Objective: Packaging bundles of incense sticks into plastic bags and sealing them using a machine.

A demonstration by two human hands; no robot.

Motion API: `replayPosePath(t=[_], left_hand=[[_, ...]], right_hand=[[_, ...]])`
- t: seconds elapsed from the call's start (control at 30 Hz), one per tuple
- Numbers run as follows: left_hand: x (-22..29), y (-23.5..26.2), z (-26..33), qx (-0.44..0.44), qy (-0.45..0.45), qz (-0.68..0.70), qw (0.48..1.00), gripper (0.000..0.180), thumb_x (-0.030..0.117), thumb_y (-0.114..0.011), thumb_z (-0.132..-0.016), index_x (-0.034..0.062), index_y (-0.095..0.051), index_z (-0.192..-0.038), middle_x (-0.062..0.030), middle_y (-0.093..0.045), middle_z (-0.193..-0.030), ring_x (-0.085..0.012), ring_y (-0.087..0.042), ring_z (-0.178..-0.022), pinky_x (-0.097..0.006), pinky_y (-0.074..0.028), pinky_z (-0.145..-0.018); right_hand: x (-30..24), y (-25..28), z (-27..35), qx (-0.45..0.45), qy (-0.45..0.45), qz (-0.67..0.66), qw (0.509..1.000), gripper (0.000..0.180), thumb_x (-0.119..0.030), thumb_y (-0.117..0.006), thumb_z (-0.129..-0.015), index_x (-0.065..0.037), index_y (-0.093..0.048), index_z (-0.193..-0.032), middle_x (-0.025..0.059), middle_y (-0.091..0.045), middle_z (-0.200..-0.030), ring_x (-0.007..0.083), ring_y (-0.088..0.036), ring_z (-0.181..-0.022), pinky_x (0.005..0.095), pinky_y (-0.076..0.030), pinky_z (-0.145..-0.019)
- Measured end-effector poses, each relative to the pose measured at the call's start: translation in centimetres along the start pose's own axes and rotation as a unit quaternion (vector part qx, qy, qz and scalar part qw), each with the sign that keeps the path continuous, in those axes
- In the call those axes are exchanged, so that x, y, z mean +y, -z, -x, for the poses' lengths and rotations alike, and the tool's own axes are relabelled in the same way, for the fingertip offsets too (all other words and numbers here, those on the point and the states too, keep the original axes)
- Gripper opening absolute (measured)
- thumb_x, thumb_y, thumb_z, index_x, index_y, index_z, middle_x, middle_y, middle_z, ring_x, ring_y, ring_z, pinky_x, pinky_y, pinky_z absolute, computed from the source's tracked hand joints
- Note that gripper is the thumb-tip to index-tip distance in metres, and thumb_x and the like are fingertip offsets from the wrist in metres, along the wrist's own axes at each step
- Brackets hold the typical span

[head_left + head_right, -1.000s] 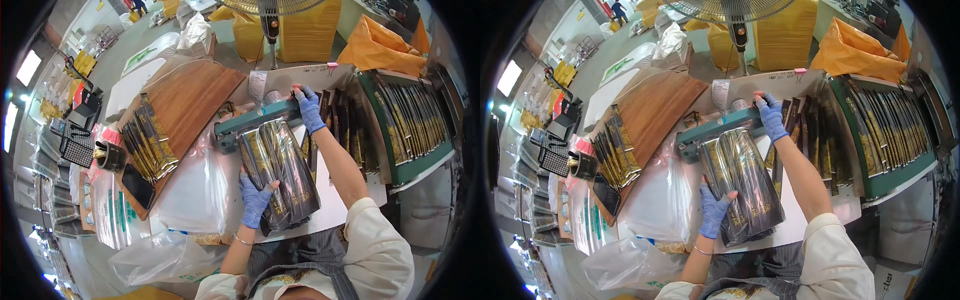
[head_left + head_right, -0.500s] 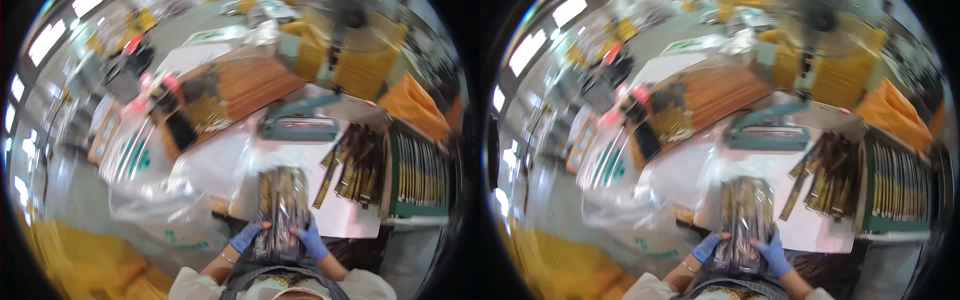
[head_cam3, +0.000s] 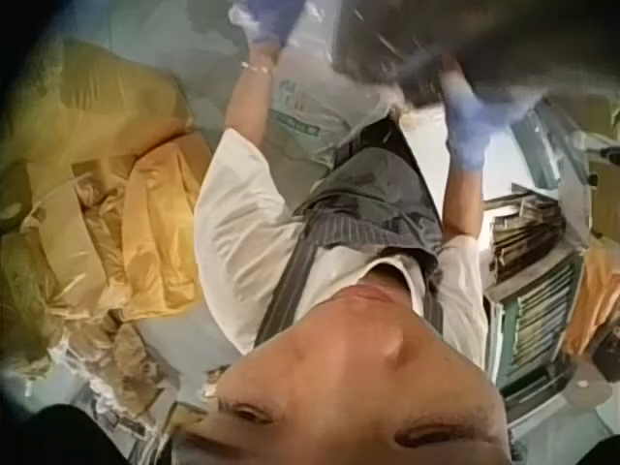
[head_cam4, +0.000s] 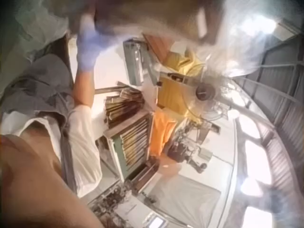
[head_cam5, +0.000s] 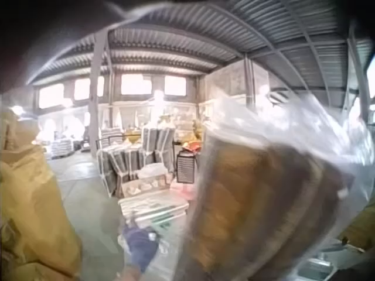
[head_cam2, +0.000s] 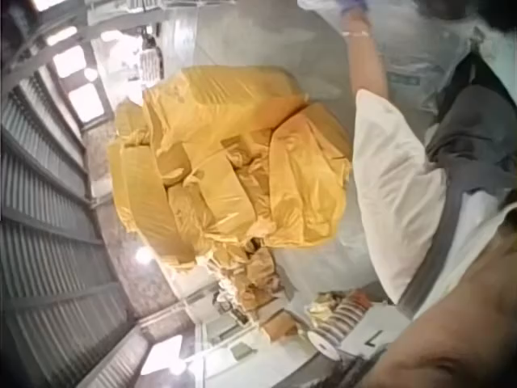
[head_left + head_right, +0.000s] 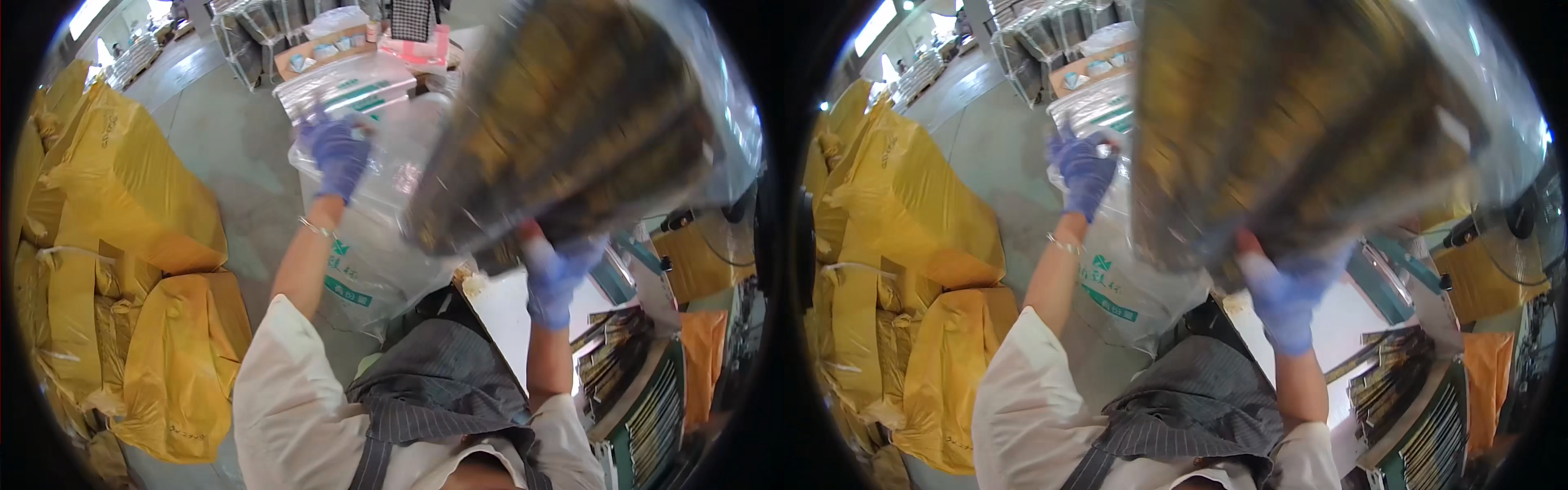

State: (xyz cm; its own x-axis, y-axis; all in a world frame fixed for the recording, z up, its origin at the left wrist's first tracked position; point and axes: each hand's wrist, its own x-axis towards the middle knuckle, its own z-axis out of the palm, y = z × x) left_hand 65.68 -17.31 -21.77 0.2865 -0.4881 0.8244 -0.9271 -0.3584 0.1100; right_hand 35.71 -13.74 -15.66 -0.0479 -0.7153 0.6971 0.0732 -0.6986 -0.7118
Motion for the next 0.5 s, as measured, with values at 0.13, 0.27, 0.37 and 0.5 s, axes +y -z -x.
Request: replayPosePath(t=[0.13, 0.27, 0.37, 0.5], left_hand=[[-10.0, -4.1, 1.3, -0.219, 0.154, -0.067, 0.961, 0.032, 0.025, -0.066, -0.069, 0.0103, -0.064, -0.096, -0.0168, -0.063, -0.096, -0.0327, -0.054, -0.103, -0.038, -0.041, -0.091], [-14.1, -4.4, 4.0, -0.452, 0.105, 0.096, 0.881, 0.034, 0.015, -0.059, -0.075, 0.0030, -0.056, -0.107, -0.0147, -0.058, -0.106, -0.0272, -0.057, -0.098, -0.029, -0.045, -0.084], [-16.9, -1.9, 3.8, -0.528, 0.023, 0.468, 0.708, 0.033, 0.004, -0.051, -0.082, 0.0032, -0.053, -0.115, -0.0114, -0.057, -0.115, -0.0213, -0.054, -0.105, -0.029, -0.043, -0.091], [-18.2, 0.3, 4.0, -0.493, -0.065, 0.408, 0.766, 0.080, 0.000, -0.062, -0.066, 0.0022, -0.027, -0.138, -0.0145, -0.038, -0.137, -0.0199, -0.041, -0.122, -0.028, -0.032, -0.103]], right_hand=[[1.2, -9.6, -2.6, 0.048, 0.135, 0.080, 0.986, 0.094, -0.006, -0.078, -0.064, -0.001, -0.018, -0.136, 0.0125, -0.038, -0.127, 0.0220, -0.042, -0.113, 0.0321, -0.034, -0.097], [4.3, -16.8, 0.6, -0.049, 0.045, -0.070, 0.995, 0.094, -0.015, -0.078, -0.063, 0.000, -0.019, -0.134, 0.0179, -0.037, -0.127, 0.0259, -0.039, -0.116, 0.0331, -0.033, -0.098], [5.6, -14.0, 6.8, -0.187, -0.009, 0.063, 0.980, 0.088, -0.014, -0.075, -0.063, 0.000, -0.022, -0.132, 0.0185, -0.043, -0.121, 0.0303, -0.046, -0.110, 0.0344, -0.037, -0.094], [9.0, -7.5, 12.7, -0.374, 0.061, 0.126, 0.917, 0.082, -0.016, -0.074, -0.063, 0.001, -0.028, -0.129, 0.0204, -0.052, -0.113, 0.0318, -0.055, -0.101, 0.0386, -0.045, -0.084]])
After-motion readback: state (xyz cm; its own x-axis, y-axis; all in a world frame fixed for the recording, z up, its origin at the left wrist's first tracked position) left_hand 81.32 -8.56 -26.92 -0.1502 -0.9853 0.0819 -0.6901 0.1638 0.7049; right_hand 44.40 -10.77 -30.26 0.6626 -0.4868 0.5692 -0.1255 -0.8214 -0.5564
